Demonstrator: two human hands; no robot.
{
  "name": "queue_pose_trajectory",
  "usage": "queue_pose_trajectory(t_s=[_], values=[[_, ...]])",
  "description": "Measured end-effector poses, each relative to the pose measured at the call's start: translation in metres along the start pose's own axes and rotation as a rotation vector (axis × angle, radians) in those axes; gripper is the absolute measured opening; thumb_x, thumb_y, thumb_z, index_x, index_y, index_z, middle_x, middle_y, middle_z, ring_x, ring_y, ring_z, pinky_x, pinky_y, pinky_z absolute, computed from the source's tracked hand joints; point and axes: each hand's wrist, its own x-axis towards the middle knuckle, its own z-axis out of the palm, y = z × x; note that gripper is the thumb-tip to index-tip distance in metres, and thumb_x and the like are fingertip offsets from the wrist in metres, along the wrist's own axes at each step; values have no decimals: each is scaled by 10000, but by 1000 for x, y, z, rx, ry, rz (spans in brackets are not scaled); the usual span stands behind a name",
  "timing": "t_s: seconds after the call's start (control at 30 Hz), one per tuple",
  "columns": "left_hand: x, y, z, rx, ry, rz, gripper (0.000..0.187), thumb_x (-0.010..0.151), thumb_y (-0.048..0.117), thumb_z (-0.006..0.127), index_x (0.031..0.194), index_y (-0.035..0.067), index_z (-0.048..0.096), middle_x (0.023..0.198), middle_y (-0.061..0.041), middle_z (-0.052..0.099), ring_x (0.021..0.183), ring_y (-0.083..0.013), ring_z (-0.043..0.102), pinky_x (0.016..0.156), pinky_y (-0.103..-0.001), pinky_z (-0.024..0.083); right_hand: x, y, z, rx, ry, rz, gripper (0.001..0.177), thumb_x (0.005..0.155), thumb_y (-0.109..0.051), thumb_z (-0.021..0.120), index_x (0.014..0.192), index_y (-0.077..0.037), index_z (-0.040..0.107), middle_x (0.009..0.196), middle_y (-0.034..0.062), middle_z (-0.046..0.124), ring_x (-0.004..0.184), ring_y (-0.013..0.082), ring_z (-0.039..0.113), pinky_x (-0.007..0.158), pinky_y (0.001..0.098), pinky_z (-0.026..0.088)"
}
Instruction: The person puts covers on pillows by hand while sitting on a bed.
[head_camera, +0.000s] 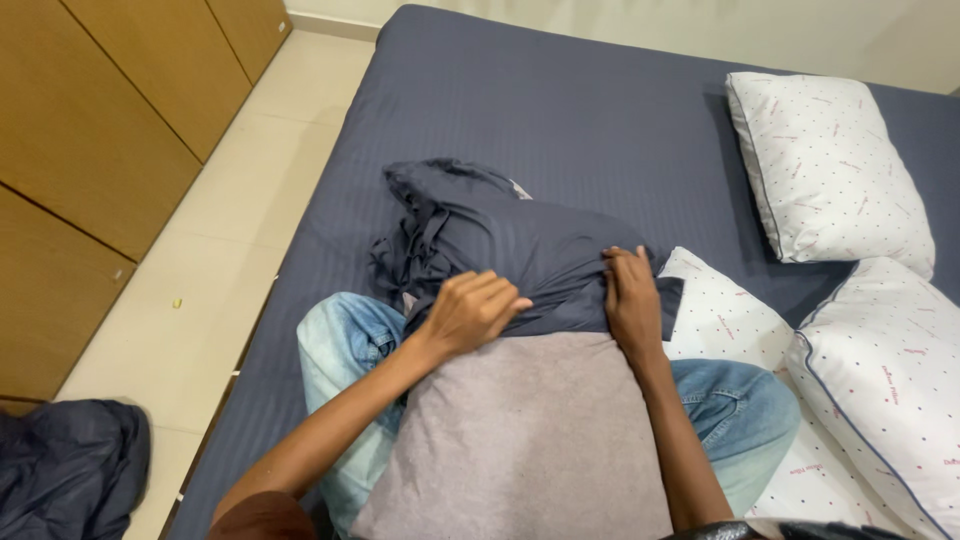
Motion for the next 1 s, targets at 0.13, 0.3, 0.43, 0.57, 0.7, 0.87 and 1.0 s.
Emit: queue_pose_trajectory(t_s=[0.13, 0.3, 0.43, 0.57, 0.7, 0.87, 1.0], values=[[9, -20, -16, 59, 149, -114, 414, 890, 450, 704, 930, 39, 672, 935, -75, 662, 882, -244, 619, 794, -392, 492, -21, 9, -1, -12, 89, 130, 64, 1003, 39, 558, 994, 80, 606, 872, 205, 575, 788, 360, 584, 731, 444, 482], [-10, -32, -19, -41, 25, -246, 492, 886, 504, 716, 998, 27, 675, 988, -91, 642, 959, -271, 595, 876, -424, 466, -26, 8, -2, 58, 112, 9, 119, 1014, 14, 558, 900, 43, 541, 830, 173, 523, 748, 333, 522, 688, 443, 421], [-44, -17, -9, -146, -129, -367, 428, 963, 455, 711, 840, 47, 670, 819, -59, 600, 822, -228, 547, 810, -397, 411, -10, -18, -13, -54, 90, 33, 106, 980, -36, 615, 902, 32, 592, 850, 162, 566, 790, 322, 535, 745, 443, 432], [-58, 4, -12, -190, -171, -461, 519, 890, 457, 753, 627, 34, 607, 627, -54, 541, 675, -207, 479, 751, -370, 366, -1, -46, -23, -112, 80, -15, 123, 959, -83, 651, 973, 39, 641, 914, 176, 586, 842, 324, 544, 786, 427, 442], [-53, 5, -17, -162, -178, -433, 553, 823, 494, 776, 578, 28, 607, 582, -50, 543, 650, -210, 483, 741, -377, 370, -9, -39, -26, -154, 71, 3, 207, 1007, -104, 669, 866, 20, 582, 886, 170, 563, 816, 311, 539, 755, 400, 448], [-37, -4, -18, -3, -103, -437, 486, 919, 502, 715, 800, 31, 729, 763, -56, 640, 756, -222, 564, 731, -384, 397, -27, -19, -23, -123, 68, 27, 311, 1019, -72, 664, 762, 25, 517, 728, 145, 510, 656, 295, 474, 643, 409, 390], [-2, -5, -9, 131, -107, -398, 519, 890, 525, 734, 913, 7, 746, 884, -121, 691, 853, -264, 633, 765, -412, 474, -29, -18, -22, -17, 110, -45, 318, 1003, -35, 639, 741, 25, 469, 708, 148, 448, 648, 297, 438, 635, 418, 355]])
